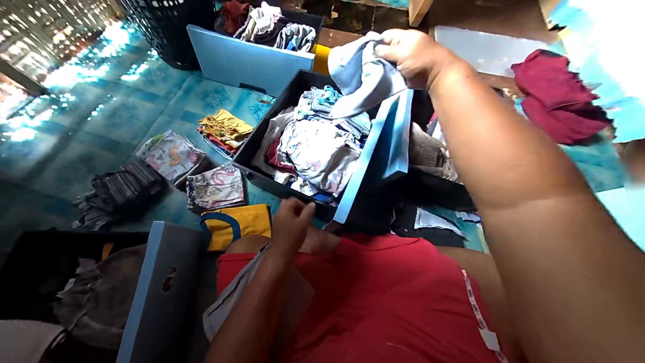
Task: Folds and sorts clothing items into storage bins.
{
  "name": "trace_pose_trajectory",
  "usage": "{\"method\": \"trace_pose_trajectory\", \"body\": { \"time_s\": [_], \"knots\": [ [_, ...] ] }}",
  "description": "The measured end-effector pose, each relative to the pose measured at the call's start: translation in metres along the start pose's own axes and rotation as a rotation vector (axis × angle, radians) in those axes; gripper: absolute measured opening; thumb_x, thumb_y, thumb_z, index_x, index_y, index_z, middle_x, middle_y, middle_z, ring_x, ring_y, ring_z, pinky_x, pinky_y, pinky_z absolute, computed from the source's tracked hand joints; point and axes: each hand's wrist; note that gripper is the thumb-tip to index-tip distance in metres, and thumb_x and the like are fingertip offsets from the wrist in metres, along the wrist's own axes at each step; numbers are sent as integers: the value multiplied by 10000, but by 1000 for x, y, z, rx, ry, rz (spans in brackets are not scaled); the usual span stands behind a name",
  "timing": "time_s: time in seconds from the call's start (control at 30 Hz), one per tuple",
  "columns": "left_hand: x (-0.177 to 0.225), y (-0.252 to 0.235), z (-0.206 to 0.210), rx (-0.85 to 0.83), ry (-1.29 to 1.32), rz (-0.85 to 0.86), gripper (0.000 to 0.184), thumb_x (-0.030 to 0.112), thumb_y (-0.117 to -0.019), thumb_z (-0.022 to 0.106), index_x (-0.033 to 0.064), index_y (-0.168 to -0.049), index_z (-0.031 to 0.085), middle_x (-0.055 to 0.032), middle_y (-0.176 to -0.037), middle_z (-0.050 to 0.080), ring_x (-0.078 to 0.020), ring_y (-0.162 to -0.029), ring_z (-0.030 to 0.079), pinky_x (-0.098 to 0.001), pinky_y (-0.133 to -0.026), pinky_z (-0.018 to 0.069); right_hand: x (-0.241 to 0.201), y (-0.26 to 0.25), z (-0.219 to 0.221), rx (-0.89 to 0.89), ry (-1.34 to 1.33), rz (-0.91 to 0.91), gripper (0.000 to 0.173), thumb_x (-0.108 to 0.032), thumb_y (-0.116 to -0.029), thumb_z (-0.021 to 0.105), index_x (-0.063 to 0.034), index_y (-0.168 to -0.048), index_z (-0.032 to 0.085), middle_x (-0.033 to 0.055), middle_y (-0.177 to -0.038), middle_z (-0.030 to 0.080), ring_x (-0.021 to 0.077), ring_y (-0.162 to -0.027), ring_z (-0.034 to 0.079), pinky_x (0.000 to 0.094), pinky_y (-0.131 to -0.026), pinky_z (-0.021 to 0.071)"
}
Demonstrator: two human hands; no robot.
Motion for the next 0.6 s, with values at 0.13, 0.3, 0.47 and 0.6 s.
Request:
{"method": "trace_pose_trajectory", "body": {
  "time_s": [0.13,0.3,0.47,0.6],
  "knots": [
    [45,14,-23,300,34,572,636,230,-860,787,-64,-1346,501,-251,-1461,494,-300,-1389,471,-461,-1136,414,-76,72,32,-565,183,-111,160,-126,-1044,509,-74,-968,640,-33,-746,630,17,-625,600,224,-593,543],
    [109,30,-62,-43,-283,443,358,137,-834,807,0,-1133,664,-97,-970,700,-160,-881,662,-415,-835,544,-120,139,88,-788,375,-417,90,-179,-927,724,-98,-957,699,-21,-739,631,63,-648,585,301,-609,520],
    [108,75,-120,-430,-278,119,127,107,-907,750,68,-1010,685,-2,-823,695,-46,-715,647,-249,-678,554,-83,169,107,-803,16,-464,137,-24,-737,731,-87,-854,697,-63,-717,671,-4,-630,619,209,-585,544],
    [90,121,-147,-500,-613,-46,130,78,-836,812,54,-929,726,-52,-780,696,-146,-692,651,-392,-671,549,-65,198,151,-848,-439,-495,146,5,-866,653,-119,-940,671,-94,-815,699,-6,-750,670,198,-713,596]
  ]
}}
Point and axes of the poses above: each hand's wrist, its own y-axis away from the middle knuckle, its own z-axis out of the palm, x = y × z
